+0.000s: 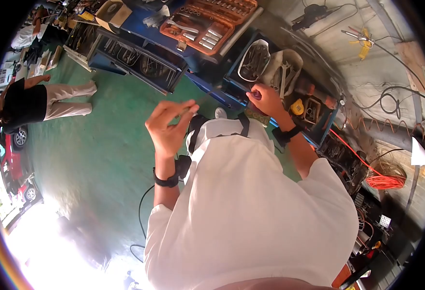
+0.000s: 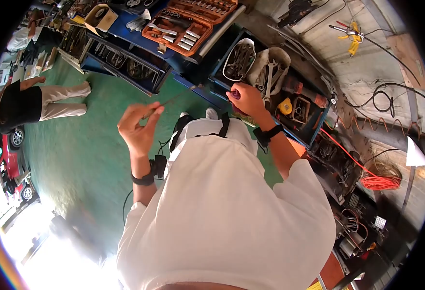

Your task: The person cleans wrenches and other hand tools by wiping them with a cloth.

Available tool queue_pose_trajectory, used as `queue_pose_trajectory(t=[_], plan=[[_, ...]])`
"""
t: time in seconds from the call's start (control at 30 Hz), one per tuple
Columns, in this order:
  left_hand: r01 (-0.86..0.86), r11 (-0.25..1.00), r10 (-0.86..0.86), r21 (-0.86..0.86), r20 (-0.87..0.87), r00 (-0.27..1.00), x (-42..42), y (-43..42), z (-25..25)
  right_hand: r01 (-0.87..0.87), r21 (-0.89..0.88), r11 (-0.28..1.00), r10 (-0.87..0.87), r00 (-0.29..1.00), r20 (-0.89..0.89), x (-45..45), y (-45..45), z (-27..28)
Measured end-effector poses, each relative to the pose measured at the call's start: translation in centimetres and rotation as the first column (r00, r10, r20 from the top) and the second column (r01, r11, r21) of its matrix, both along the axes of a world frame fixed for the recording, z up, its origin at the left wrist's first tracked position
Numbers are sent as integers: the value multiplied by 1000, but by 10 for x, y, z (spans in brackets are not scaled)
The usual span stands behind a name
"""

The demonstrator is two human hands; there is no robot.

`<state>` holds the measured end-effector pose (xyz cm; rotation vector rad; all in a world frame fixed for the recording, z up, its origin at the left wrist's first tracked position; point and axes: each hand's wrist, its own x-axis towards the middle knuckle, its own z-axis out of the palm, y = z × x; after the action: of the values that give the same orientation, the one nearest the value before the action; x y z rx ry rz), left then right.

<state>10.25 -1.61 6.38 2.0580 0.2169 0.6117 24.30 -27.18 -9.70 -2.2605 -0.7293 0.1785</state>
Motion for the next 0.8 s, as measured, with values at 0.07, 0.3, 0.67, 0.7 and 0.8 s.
queue_pose_trajectory(t=[0.07,0.3,0.67,0.7,0.8], plan=[[-19,993,14,-117,-43,999,8,1,-20,-38,-10,999,38,998,-46,-2,-6,10],[143,952,-203,-270,-211,956,33,-21,-32,-437,50,898,440,887,-140,-22,31,44],[456,824,-564,-336,-412,715,69,-11,-92,-76,338,938,232,863,-449,-31,43,31],[477,799,-602,-367,-467,648,72,-9,-95,-63,329,942,216,865,-453,-28,39,24],[548,734,-671,-401,-552,495,79,7,-130,179,244,953,-1,808,-589,-15,14,-12]])
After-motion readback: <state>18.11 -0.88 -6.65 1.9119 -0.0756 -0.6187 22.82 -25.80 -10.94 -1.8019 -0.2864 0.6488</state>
